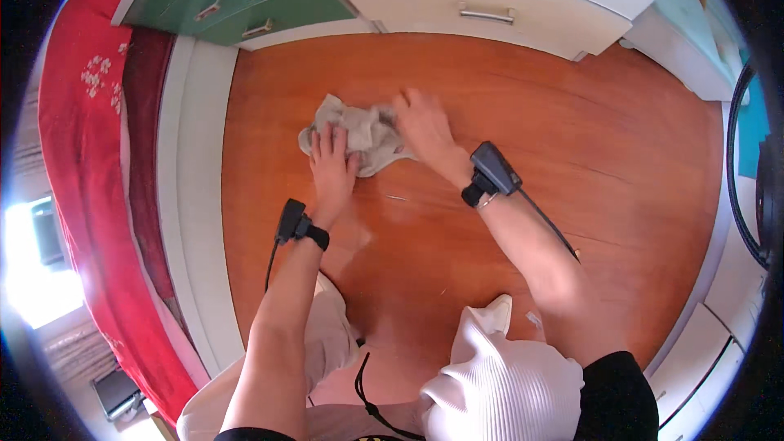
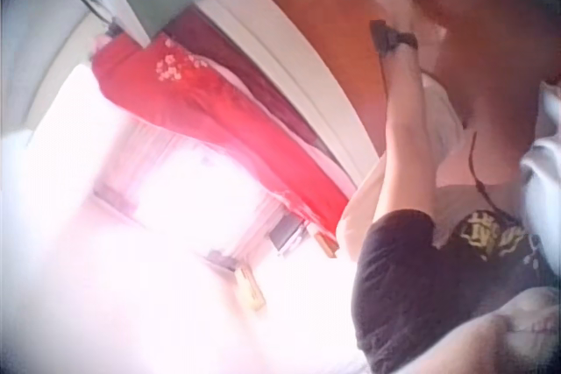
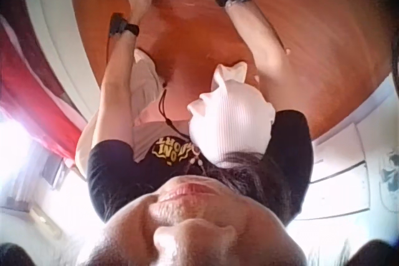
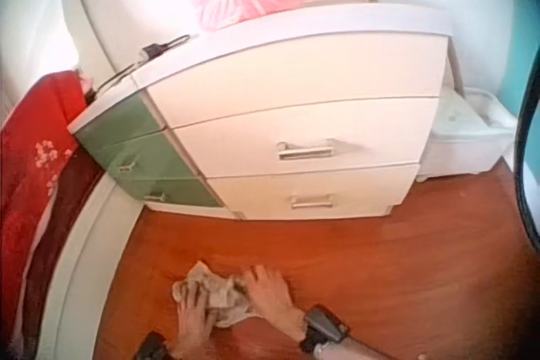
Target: The person is cleaning the wooden floor with a grey cloth while kneeling.
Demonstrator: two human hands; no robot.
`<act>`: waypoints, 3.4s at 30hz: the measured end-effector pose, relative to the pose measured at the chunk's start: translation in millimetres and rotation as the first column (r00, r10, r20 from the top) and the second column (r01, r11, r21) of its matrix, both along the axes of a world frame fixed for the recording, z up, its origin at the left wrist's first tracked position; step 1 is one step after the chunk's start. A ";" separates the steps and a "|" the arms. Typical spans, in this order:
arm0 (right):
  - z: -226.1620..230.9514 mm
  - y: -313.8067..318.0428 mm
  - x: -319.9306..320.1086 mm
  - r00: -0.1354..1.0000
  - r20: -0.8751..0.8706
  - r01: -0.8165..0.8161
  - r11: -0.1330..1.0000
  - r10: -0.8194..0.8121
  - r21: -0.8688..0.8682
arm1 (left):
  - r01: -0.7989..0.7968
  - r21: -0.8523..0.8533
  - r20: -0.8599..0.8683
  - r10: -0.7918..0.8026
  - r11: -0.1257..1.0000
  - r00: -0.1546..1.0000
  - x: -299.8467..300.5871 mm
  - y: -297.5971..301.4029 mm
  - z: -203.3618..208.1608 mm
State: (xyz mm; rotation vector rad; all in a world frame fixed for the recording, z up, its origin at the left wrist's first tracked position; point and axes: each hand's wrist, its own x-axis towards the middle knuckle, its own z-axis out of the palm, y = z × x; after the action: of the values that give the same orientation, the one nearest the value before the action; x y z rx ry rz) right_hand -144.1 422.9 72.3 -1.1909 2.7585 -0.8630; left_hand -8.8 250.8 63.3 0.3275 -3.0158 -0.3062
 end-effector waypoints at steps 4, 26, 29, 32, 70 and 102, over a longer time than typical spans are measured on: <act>3.8 15.4 -7.4 0.951 -0.308 -0.110 0.969 0.038 -0.220 | -0.150 0.039 -0.089 0.153 0.988 0.984 -33.2 11.4 -11.6; -20.9 335.7 82.4 0.963 -0.010 0.266 0.943 -0.270 0.201 | 0.704 0.186 -0.160 -0.686 0.685 0.710 -40.5 278.9 9.6; -19.3 330.7 164.4 0.974 0.077 0.196 0.960 -0.214 0.199 | 0.809 0.210 -0.117 -0.808 0.549 0.578 1.6 244.9 6.0; -22.8 300.4 148.8 0.952 0.219 0.207 0.977 -0.214 0.051 | 0.721 0.404 0.042 -0.799 0.563 0.600 -17.8 217.5 -7.9; -30.1 231.4 208.2 0.984 0.172 0.030 0.998 -0.038 0.048 | 0.847 0.000 0.134 -0.840 0.531 0.526 69.2 162.3 15.1; -28.1 126.2 7.1 0.993 -0.037 0.112 0.994 -0.112 0.001 | 0.420 -0.003 -0.100 -0.418 0.908 0.903 -92.3 107.8 -0.7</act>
State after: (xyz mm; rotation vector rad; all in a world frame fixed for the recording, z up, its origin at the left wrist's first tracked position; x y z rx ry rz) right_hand -137.0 549.0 44.3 -1.0710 2.8796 -0.8543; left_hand -101.1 358.6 62.6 -0.3365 -2.9568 -0.3677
